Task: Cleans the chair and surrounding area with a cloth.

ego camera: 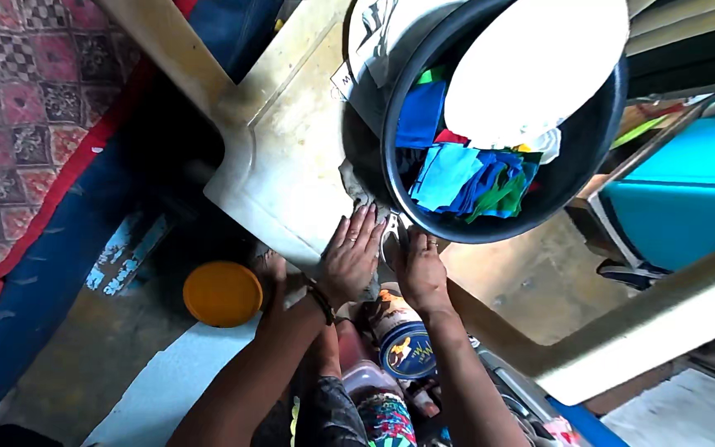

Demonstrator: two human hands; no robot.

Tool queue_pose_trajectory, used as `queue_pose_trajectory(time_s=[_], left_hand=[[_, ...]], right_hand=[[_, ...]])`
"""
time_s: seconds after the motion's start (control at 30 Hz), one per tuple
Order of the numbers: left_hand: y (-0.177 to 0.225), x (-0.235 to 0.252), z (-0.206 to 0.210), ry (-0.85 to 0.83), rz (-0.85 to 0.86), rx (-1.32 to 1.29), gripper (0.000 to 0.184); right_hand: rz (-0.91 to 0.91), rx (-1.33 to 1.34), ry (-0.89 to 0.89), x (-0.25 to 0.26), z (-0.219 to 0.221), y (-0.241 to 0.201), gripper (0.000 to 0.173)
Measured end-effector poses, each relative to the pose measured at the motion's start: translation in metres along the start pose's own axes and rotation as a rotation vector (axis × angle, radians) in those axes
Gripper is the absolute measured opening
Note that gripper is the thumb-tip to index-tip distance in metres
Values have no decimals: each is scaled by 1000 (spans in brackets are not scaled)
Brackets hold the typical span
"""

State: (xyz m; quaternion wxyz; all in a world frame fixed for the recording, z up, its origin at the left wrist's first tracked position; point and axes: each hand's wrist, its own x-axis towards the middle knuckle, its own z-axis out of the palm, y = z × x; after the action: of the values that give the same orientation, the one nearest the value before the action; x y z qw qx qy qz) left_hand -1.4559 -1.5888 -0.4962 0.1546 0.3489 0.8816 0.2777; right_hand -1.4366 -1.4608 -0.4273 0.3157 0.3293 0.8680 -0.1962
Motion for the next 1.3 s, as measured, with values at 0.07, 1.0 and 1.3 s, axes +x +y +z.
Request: queue_pose_trajectory(time_s=[0.07,1.0,1.3], left_hand=[[-15,1,-7,-2,72,33,49],[-94,55,-80,48,-115,73,54],[-132,107,-120,265,-381,161,59]], right_hand=[[-5,6,19,0,2,-1,45],[-28,-28,50,-6,0,-9,49],[-15,-44,36,-8,-1,-11,47]])
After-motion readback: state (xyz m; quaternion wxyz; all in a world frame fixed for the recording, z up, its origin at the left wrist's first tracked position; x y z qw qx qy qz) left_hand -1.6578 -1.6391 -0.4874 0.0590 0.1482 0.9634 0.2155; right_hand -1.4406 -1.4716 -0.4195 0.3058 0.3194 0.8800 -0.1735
